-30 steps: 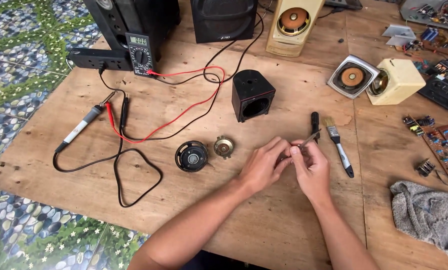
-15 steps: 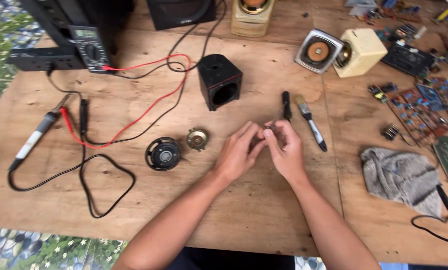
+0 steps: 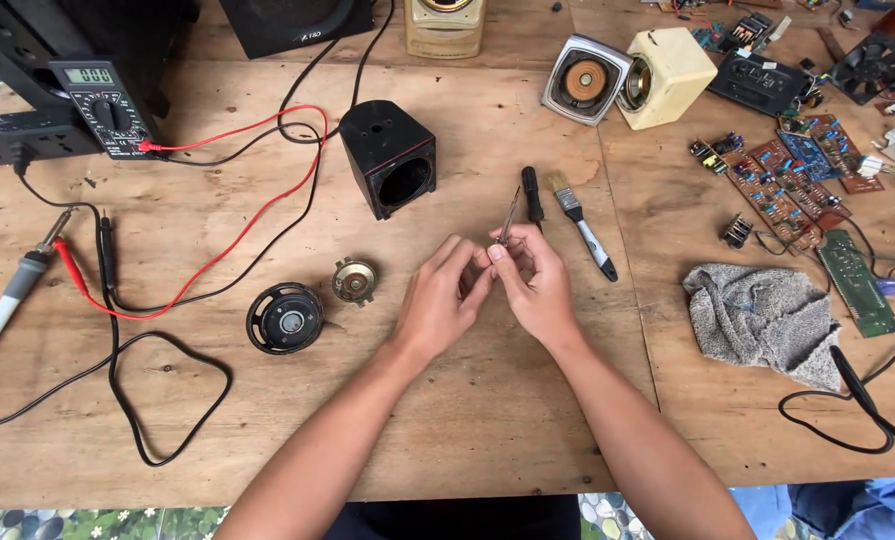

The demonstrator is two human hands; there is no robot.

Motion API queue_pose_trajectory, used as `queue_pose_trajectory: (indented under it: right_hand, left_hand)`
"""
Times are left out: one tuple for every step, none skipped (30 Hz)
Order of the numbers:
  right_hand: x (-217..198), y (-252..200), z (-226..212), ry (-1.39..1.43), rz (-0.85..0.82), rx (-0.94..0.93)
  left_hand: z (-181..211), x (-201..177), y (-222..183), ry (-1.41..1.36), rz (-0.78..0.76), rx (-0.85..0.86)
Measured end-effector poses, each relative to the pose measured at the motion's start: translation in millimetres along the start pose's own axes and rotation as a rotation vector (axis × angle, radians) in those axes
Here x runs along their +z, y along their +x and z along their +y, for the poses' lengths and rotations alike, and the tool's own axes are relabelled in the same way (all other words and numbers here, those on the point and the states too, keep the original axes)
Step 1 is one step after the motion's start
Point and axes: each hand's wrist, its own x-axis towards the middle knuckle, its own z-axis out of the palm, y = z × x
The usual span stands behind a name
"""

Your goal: Cleaning the internal components of a small speaker driver using a precision screwdriver to scrape away debris.

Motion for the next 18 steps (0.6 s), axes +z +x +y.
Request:
queue_pose_trajectory:
  right_hand:
    - [-0.5, 2.1, -1.9, 0.000, 0.001, 0.000]
    - [-0.8, 3.3, -4.1, -0.014, 0.004, 0.001]
    - [-1.0, 4.6, -6.5, -0.028, 0.006, 0.002]
    - [-1.3, 3.8, -7.3, -0.028, 0.005, 0.000]
    - [-1.9, 3.1, -8.3, -0.029, 0.008, 0.002]
    - [-2.3, 2.8, -9.2, -0.030, 0.012, 0.003]
    - [-1.8, 3.5, -9.1, -0.030, 0.013, 0.000]
    - [-1.1, 2.9, -8.9, -0.037, 0.016, 0.002]
    - [-0.3, 2.3, -8.6, -0.043, 0.020, 0.003]
    - [-0.3, 2.3, -7.8, -0.043, 0.020, 0.003]
    - [-0.1, 2.4, -7.0, -0.036, 0.029, 0.002]
    - [0.0, 1.8, -6.4, -0.030, 0.037, 0.004]
    - [0.2, 0.8, -6.1, -0.031, 0.037, 0.007]
    - [0.6, 1.1, -5.7, -0.034, 0.036, 0.002]
    - [1.2, 1.2, -5.5, -0.038, 0.034, -0.002]
    - [1.3, 1.3, -4.9, -0.036, 0.030, -0.003]
    - [1.7, 1.3, -4.2, -0.038, 0.028, -0.019]
    - [1.8, 0.8, -3.5, -0.041, 0.025, -0.032]
  left_hand:
    - [-0.6, 0.1, 0.4, 0.000, -0.001, 0.001]
    - [-1.1, 0.1, -0.5, 0.012, 0.006, 0.002]
    - [-1.6, -0.1, -1.4, 0.025, 0.013, 0.003]
    - [-4.4, 2.5, -2.4, 0.025, 0.015, 0.004]
    - [-7.0, 5.1, -3.3, 0.041, 0.012, -0.005]
    - [-9.8, 7.6, -3.5, 0.058, 0.008, -0.011]
    - [-9.4, 6.2, -2.1, 0.058, 0.009, -0.009]
    - [-9.0, 4.9, -1.7, 0.074, -0.006, -0.021]
    - [-8.7, 3.6, -1.4, 0.090, -0.022, -0.034]
    - [-9.2, 4.3, -1.5, 0.091, -0.021, -0.033]
    - [-9.9, 4.9, -1.6, 0.111, -0.019, -0.048]
    - [-10.4, 5.5, -2.2, 0.129, -0.019, -0.065]
    - [-9.7, 4.7, -2.1, 0.128, -0.020, -0.066]
    - [-9.1, 3.6, -1.1, 0.147, -0.023, -0.085]
    - [-8.5, 2.4, -0.3, 0.167, -0.025, -0.103]
    - [-10.4, 3.6, -0.7, 0.168, -0.022, -0.105]
    - [-12.4, 4.9, -1.2, 0.168, -0.033, -0.118]
    - [-14.3, 6.4, -2.2, 0.167, -0.046, -0.133]
